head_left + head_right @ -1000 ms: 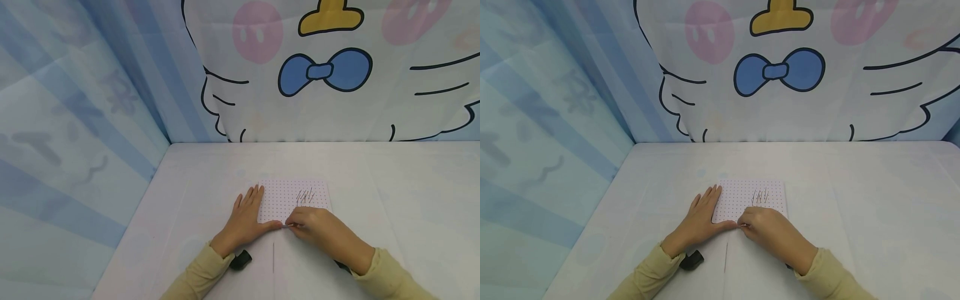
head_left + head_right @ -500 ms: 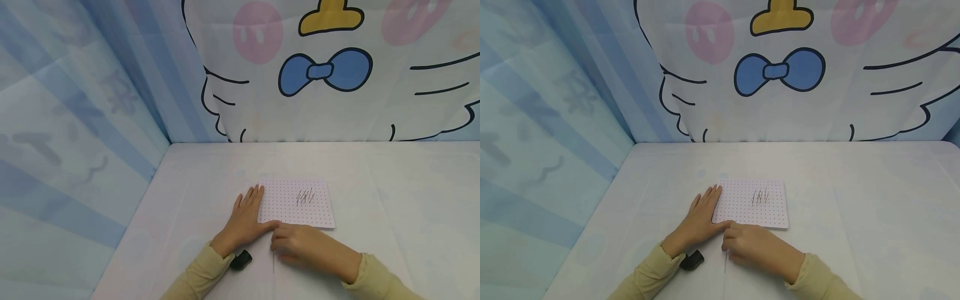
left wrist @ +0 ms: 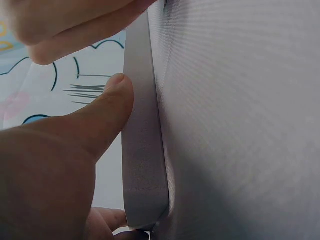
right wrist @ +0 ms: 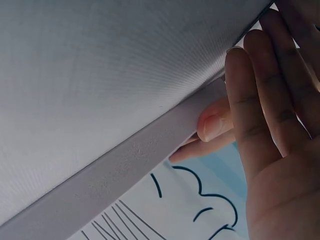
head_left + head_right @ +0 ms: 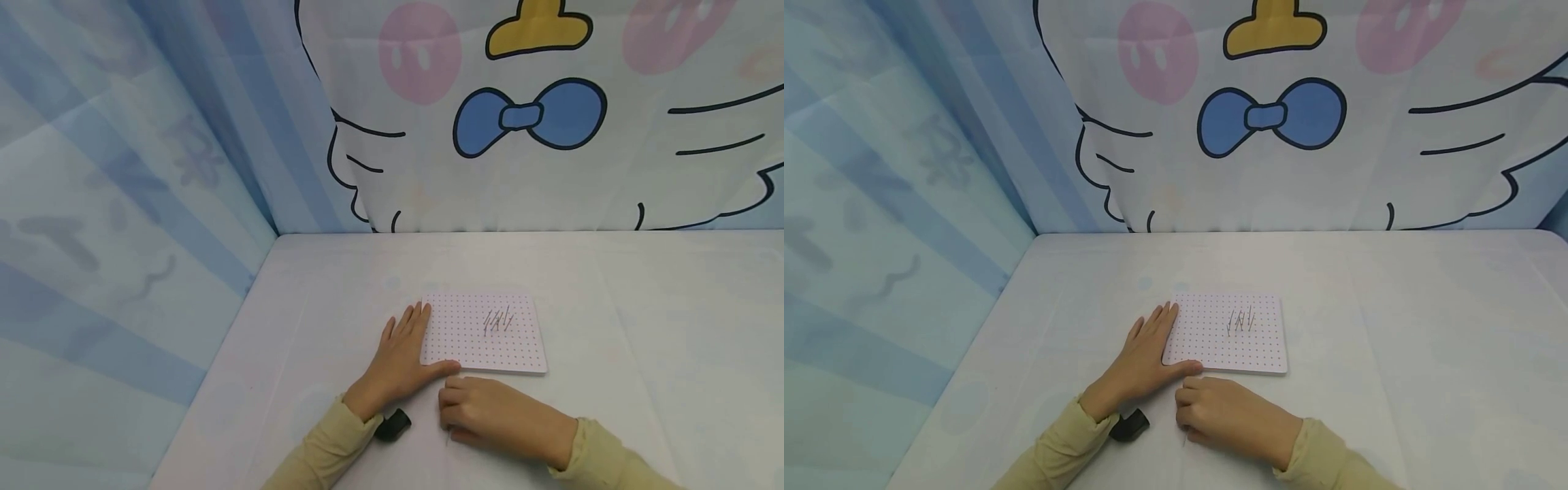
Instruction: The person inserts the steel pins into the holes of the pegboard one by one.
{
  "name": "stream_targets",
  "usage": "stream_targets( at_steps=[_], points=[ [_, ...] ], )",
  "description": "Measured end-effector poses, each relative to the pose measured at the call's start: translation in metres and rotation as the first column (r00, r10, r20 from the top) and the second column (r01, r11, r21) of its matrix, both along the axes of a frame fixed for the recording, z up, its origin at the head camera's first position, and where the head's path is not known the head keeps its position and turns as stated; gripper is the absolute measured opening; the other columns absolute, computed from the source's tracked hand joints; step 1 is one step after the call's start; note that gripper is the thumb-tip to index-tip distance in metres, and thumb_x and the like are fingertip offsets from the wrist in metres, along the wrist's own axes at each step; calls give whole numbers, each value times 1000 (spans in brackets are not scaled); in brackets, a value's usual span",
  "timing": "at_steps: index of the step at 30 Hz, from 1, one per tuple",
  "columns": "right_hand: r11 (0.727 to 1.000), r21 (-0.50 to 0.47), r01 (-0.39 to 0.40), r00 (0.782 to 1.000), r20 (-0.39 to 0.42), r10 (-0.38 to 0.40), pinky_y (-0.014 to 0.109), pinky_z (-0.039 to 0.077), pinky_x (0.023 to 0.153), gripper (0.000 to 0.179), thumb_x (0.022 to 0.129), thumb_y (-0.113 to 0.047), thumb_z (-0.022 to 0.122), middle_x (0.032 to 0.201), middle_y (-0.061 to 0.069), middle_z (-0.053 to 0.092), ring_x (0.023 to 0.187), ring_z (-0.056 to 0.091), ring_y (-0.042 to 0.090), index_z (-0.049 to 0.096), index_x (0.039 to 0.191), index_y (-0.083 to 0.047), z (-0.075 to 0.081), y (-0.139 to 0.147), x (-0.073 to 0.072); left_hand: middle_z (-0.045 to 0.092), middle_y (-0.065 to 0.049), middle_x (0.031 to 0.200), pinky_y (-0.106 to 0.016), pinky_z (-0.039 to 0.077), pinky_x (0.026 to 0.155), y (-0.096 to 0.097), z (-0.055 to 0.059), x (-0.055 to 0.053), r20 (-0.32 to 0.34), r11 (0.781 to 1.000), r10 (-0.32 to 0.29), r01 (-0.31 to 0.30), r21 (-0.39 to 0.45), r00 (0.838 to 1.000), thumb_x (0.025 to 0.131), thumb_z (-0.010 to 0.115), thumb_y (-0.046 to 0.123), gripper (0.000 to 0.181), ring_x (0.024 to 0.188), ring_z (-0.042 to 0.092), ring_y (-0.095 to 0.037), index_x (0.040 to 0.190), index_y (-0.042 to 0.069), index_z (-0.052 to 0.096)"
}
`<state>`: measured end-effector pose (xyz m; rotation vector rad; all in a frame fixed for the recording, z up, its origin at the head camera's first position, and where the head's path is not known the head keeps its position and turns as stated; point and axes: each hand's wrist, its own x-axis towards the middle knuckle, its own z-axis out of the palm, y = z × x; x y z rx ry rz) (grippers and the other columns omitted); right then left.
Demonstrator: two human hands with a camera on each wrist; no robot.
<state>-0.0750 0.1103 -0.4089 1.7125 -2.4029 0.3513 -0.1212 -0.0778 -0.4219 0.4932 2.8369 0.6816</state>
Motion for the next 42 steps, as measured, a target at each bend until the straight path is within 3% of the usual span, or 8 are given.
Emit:
stream_targets(
  at_steps=[11,22,26,33,38,42],
  points=[
    [996,83,42,999,11,-44,19,48,72,6,85,-20,76,80,-12,63,78,57,3,71,81,-20,-1,-3,1,13,-8,167,-50,6,124,0,-1,0,-2,1000,0,0,5,1000,83,64,68,109,154,9,-24,160,10,13],
    [997,64,38,994,-102,-31,22,48,70,11,83,-21,75,78,-9,60,75,53,6,65,84,-16,-7,-3,4,13,-8,167,-50,6,124,1,-1,0,5,1000,6,-6,7,1000,83,65,68,109,154,9,-24,160,10,13],
    [999,16,35,997,-70,-34,20,47,70,12,85,-17,73,78,-9,56,75,51,4,62,86,-14,-7,-2,5,13,-7,167,-50,6,124,0,-1,0,8,1000,6,-6,10,1000,83,65,68,109,154,9,-24,160,10,13],
    [997,-20,78,992,99,-76,20,50,77,10,92,-7,62,92,-7,59,86,54,1,60,101,-10,-2,5,7,12,-7,167,-50,5,124,0,0,1,20,1000,4,-4,19,1000,83,64,70,110,154,8,-23,160,11,13],
    [990,-44,133,985,117,-127,26,54,87,18,94,-6,63,107,-3,64,101,62,7,64,112,-7,3,15,4,11,-7,167,-50,5,124,1,0,1,13,1000,2,-2,-7,1000,84,62,70,109,155,8,-23,160,10,12],
    [984,-88,155,985,83,-148,25,56,82,19,87,-7,72,105,-3,65,97,64,8,70,106,-9,9,22,0,12,-8,167,-51,6,124,1,1,0,14,1000,6,-6,-15,1000,83,63,70,109,154,8,-23,160,10,13]
  ],
)
